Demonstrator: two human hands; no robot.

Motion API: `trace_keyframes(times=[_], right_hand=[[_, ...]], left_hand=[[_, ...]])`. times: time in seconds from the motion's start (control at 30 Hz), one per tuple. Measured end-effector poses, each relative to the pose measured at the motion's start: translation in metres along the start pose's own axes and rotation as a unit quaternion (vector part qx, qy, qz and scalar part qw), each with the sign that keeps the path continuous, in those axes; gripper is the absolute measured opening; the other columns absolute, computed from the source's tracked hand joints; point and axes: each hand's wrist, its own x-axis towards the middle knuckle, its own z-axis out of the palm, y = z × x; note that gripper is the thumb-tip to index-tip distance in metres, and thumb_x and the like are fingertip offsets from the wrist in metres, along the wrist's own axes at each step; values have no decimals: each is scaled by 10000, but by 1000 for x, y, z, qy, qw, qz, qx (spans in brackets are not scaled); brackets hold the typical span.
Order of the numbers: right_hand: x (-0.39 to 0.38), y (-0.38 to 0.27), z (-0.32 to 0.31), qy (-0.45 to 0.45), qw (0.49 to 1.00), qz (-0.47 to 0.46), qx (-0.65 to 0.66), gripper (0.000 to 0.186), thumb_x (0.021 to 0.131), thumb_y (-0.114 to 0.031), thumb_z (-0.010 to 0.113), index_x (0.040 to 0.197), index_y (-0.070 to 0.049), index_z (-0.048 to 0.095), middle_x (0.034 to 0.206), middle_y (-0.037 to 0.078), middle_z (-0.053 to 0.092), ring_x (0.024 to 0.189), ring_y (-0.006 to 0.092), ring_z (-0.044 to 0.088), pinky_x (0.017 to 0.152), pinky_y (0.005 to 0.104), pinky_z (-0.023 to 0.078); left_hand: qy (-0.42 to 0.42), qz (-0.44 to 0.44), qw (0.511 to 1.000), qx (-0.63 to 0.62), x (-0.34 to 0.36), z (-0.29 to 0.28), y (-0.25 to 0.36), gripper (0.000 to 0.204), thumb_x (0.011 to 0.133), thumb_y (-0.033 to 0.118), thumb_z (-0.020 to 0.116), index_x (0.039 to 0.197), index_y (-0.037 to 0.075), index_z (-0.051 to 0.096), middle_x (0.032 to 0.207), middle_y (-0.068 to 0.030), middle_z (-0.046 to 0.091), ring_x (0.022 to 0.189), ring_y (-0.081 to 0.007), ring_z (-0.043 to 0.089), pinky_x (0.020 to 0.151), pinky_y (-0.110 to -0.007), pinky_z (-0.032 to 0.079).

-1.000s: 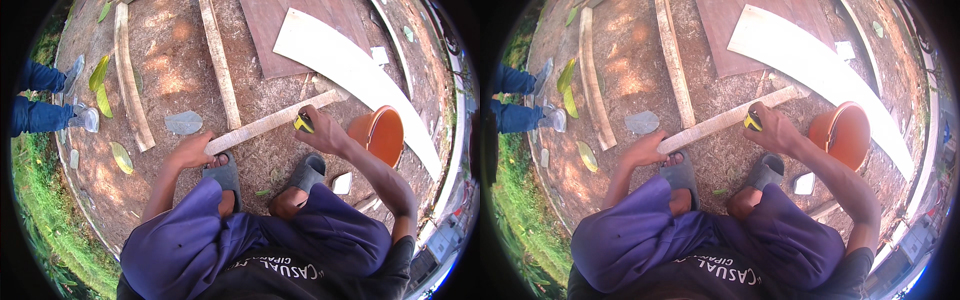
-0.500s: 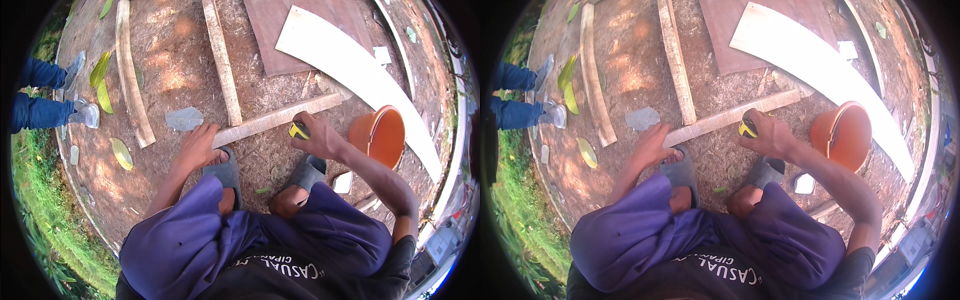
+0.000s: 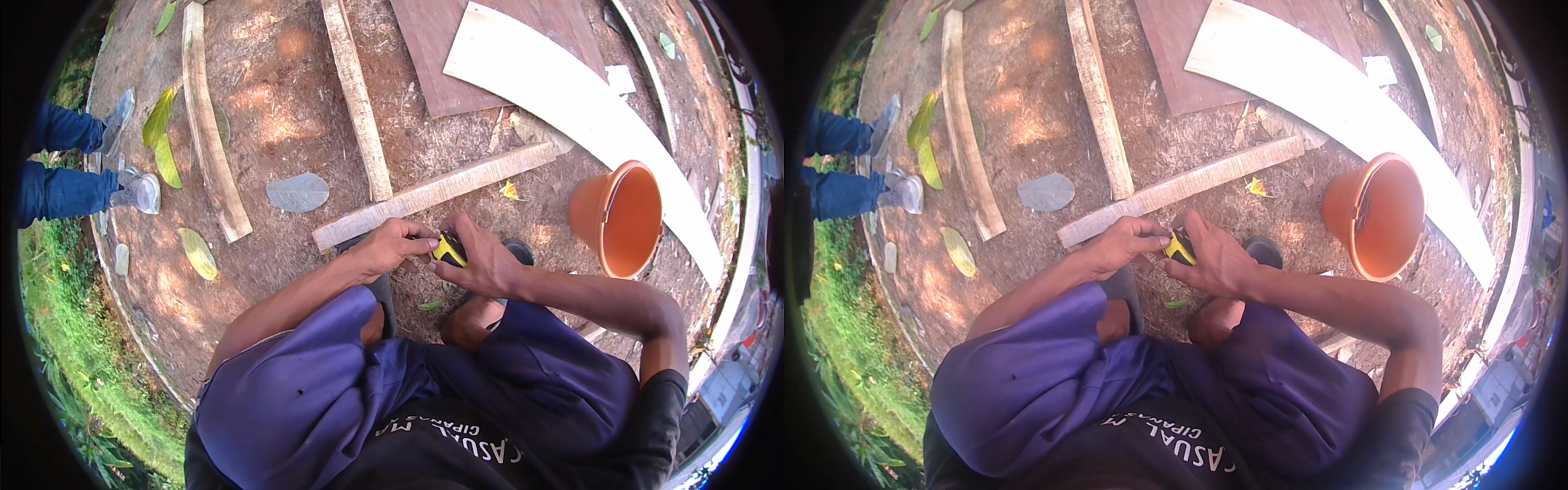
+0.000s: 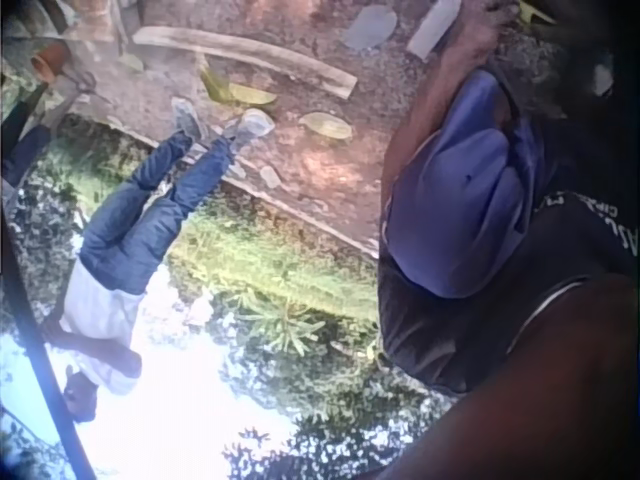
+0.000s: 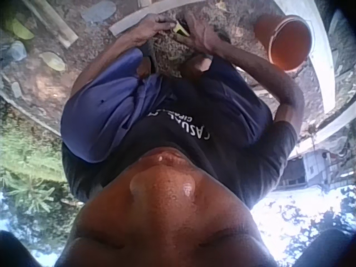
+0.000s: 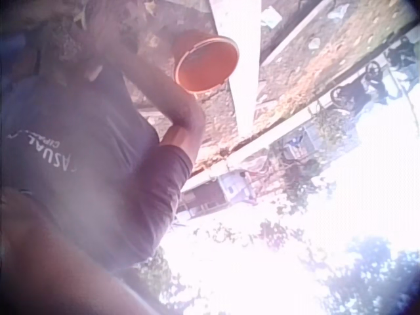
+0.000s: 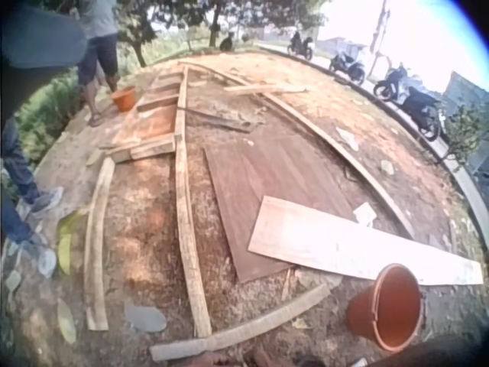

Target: The person uses a hand saw to cut a wooden plank that is part of a larger wooden frame on the ground. They measure the wood with a tape measure, mark it, and then saw through it. The person handles the saw and tape measure directly.

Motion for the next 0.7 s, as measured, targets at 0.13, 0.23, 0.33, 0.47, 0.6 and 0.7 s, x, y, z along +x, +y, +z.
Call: trace_keyframes(times=[0.13,0.23,0.33,0.47,0.6,0.7], right_hand=[[-6,-1,1,-33,998,34,31,596,933,-412,717,1273,-9,438,991,292,645,945,479,675,844,541,526],[-12,-2,-2,-73,994,71,51,564,944,-418,702,1274,-24,469,980,284,663,929,472,690,822,538,536],[-16,9,7,-64,989,98,87,554,953,-451,686,1266,-28,513,1026,282,675,948,444,705,831,517,544],[-22,14,15,-113,958,220,143,601,963,-500,657,1301,-15,548,1129,293,667,1066,400,690,919,479,526],[-25,21,30,-111,936,294,157,685,969,-541,626,1377,4,547,1185,300,649,1158,408,649,989,470,495],[-24,20,32,-139,934,292,152,631,1011,-525,564,1426,-50,549,1255,294,615,1189,413,629,1005,466,491]], left_hand=[[22,-3,1000,16,0,6,-8,258,947,243,753,1089,41,677,1010,-60,691,943,-151,660,763,-317,564],[9,7,1000,19,1,5,-9,219,934,213,760,1048,48,672,978,-51,688,889,-123,650,715,-293,553],[61,55,996,27,-1,-13,8,147,910,144,758,981,42,680,906,-47,695,775,-87,637,642,-245,511],[161,136,955,208,12,-51,38,230,905,200,738,1001,-7,708,910,-80,707,779,-140,659,678,-298,527],[229,222,822,472,22,-49,45,324,921,234,678,1064,-53,726,1016,-164,723,922,-274,677,856,-420,544],[223,226,769,555,30,-35,47,306,939,205,643,1083,-49,738,1103,-196,721,1055,-332,644,966,-467,517]])
